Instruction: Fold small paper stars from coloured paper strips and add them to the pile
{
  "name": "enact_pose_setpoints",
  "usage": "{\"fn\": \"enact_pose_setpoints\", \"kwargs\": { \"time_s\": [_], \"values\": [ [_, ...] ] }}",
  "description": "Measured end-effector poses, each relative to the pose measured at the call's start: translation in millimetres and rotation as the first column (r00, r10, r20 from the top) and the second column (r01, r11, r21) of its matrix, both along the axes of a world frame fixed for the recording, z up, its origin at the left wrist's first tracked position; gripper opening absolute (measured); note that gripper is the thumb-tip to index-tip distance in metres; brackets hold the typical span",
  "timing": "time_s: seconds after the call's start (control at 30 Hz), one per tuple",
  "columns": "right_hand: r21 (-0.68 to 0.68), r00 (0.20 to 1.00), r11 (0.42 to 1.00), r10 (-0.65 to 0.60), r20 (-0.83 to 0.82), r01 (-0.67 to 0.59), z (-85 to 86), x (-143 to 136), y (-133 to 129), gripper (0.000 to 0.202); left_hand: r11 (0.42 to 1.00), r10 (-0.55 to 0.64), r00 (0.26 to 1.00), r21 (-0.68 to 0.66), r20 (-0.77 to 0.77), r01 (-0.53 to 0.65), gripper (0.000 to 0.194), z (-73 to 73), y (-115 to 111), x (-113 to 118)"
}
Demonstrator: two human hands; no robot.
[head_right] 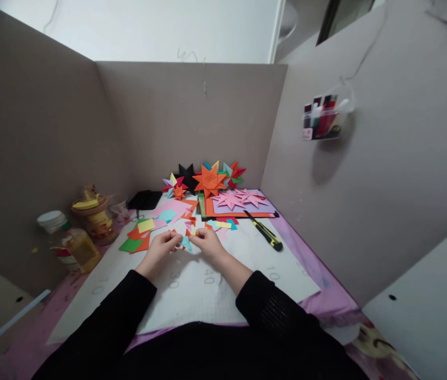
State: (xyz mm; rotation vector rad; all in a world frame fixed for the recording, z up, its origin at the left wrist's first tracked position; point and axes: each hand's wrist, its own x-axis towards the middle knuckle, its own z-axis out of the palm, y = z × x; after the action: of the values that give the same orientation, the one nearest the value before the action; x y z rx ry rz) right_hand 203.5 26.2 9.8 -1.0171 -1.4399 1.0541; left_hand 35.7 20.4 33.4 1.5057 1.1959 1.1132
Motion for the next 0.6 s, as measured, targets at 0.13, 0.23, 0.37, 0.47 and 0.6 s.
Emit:
{"fn": "enact_pose_setpoints", "kwargs": {
  "time_s": [0.13,0.23,0.37,0.47,0.6],
  "values": [
    [-0.055,0.999,0.997,0.045,-0.004,-0.045,1.0,2.0,0.0,0.031,0.999,0.002,1.0,0.035,-0.03,-0.001,0.027,4.3,-2.4,-0.7],
    [-0.076,0.999,0.996,0.039,-0.008,-0.039,-0.1,2.4,0.5,0.03,0.999,0.009,0.999,0.044,-0.037,-0.007,0.027,6.0,-3.5,0.1],
    [-0.068,0.999,0.997,0.047,-0.021,-0.048,-1.9,1.6,1.1,0.029,0.994,0.028,0.997,0.106,-0.074,-0.021,0.023,4.7,-3.8,1.3],
    [-0.067,0.998,0.996,0.062,-0.007,-0.063,-2.1,0.5,0.1,0.028,0.981,0.042,0.994,0.192,-0.102,-0.021,0.021,2.7,-4.6,2.0],
    [-0.062,0.998,0.996,0.061,-0.001,-0.061,-1.9,-1.1,-1.2,0.027,0.969,0.035,0.99,0.246,-0.137,0.0,0.019,2.4,-5.2,2.1]
  ]
}}
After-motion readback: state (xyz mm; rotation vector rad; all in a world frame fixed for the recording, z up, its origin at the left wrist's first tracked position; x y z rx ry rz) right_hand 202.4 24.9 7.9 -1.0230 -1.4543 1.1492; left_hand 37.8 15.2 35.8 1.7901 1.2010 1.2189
